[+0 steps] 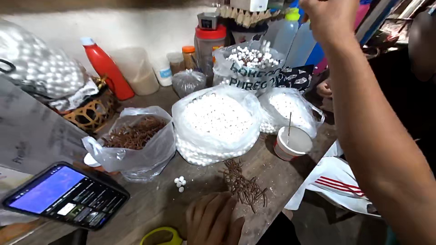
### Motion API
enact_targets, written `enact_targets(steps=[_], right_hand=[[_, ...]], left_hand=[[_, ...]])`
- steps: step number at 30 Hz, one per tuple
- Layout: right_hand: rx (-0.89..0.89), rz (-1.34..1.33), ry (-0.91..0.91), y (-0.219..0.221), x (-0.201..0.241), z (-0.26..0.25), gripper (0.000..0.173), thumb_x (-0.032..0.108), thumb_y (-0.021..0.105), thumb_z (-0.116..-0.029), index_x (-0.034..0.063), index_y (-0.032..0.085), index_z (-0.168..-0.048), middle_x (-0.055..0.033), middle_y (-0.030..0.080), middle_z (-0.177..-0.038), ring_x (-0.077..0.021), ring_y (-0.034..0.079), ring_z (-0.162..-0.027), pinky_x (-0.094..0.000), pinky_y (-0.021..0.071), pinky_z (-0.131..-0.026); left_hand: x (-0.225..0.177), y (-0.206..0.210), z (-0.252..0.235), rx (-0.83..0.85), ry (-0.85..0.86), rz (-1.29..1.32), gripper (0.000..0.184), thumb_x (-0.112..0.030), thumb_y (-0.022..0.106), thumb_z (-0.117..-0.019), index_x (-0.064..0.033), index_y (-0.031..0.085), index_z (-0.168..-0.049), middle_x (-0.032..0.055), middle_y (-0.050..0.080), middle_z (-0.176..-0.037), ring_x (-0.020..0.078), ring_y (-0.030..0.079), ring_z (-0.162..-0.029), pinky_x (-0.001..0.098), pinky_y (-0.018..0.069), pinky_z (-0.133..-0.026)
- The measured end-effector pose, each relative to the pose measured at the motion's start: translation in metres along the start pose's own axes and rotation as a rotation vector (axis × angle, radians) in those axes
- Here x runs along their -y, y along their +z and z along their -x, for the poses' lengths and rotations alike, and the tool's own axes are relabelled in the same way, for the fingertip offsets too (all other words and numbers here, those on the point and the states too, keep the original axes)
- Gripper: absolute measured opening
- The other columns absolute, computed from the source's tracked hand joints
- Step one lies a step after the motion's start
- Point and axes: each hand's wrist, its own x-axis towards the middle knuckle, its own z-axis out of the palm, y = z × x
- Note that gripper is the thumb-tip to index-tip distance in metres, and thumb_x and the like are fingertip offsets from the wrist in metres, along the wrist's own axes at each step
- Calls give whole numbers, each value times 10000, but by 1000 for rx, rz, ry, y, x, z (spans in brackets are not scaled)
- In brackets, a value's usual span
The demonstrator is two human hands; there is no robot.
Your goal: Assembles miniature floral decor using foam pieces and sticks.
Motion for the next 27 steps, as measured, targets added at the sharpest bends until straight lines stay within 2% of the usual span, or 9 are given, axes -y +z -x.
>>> enact_targets(steps=[4, 7, 9, 11, 14, 19, 23, 24, 27], right_hand=[[-7, -49, -174, -30, 20, 56, 286, 274, 595, -1025, 45, 716, -1147, -17, 710, -979, -16, 628, -751, -229, 546, -708], [65, -154, -246, -55, 25, 136, 242, 193, 542, -1067, 25, 654, -1200, 1, 680, -999, 4, 605, -745, -188, 530, -679], [65, -221, -259, -58, 21, 183, 212, 206, 535, -1067, 88, 671, -1179, 51, 692, -991, -8, 618, -733, -222, 546, -657], [81, -257, -235, -52, 19, 224, 184, 271, 538, -1072, 199, 703, -1112, 126, 714, -930, 30, 645, -738, -187, 564, -665], [197, -343, -197, -37, 15, 267, 217, 297, 468, -1108, 199, 661, -1089, 132, 700, -903, 56, 651, -770, -135, 558, -695], [274, -456, -136, -27, 12, 295, 294, 347, 382, -1128, 227, 629, -1024, 159, 707, -899, 46, 662, -769, -136, 549, -684], [313, -505, -128, -22, 15, 303, 328, 361, 465, -1104, 209, 639, -872, 140, 675, -811, 28, 656, -748, -158, 550, -691], [343, -489, -126, -19, 16, 304, 304, 347, 493, -1094, 204, 661, -884, 132, 689, -839, 21, 663, -774, -164, 553, -707], [446, -407, -127, -7, 26, 305, 192, 278, 587, -1050, 163, 741, -1054, 77, 728, -984, 19, 663, -850, -156, 557, -753]], left_hand=[[-3, -2, 2, 63, -23, 43, 263, -384, 602, -1018, -171, 690, -1146, 23, 695, -1162, 155, 583, -1139, 327, 371, -1010], [-6, -2, 3, 100, -22, 64, 272, -390, 579, -1034, -163, 685, -1141, 19, 692, -1149, 145, 577, -1139, 311, 359, -1023], [-6, -1, 4, 105, -26, 79, 275, -390, 579, -1035, -156, 690, -1126, 15, 697, -1130, 141, 581, -1132, 304, 361, -1027], [-5, 1, 5, 112, -44, 104, 257, -371, 589, -1032, -152, 691, -1119, 11, 696, -1110, 137, 580, -1127, 298, 355, -1036], [-6, 9, 10, 73, -42, 190, 213, -335, 586, -1038, -151, 689, -1070, -4, 701, -1060, 116, 599, -1094, 279, 380, -1027], [-8, 18, 21, 61, 65, 297, 190, -284, 571, -1047, -140, 695, -1067, 3, 698, -999, 132, 623, -1022, 288, 427, -995], [-17, 17, 28, 165, 227, 370, 187, -247, 588, -1045, -113, 716, -1021, 24, 704, -930, 164, 638, -977, 302, 460, -972], [-20, 16, 29, 178, 249, 381, 175, -236, 604, -1036, -105, 718, -1016, 31, 699, -928, 171, 636, -976, 305, 460, -974], [-23, 15, 31, 162, 251, 410, 152, -230, 659, -1004, -90, 718, -993, 43, 692, -914, 173, 633, -963, 309, 451, -995]])
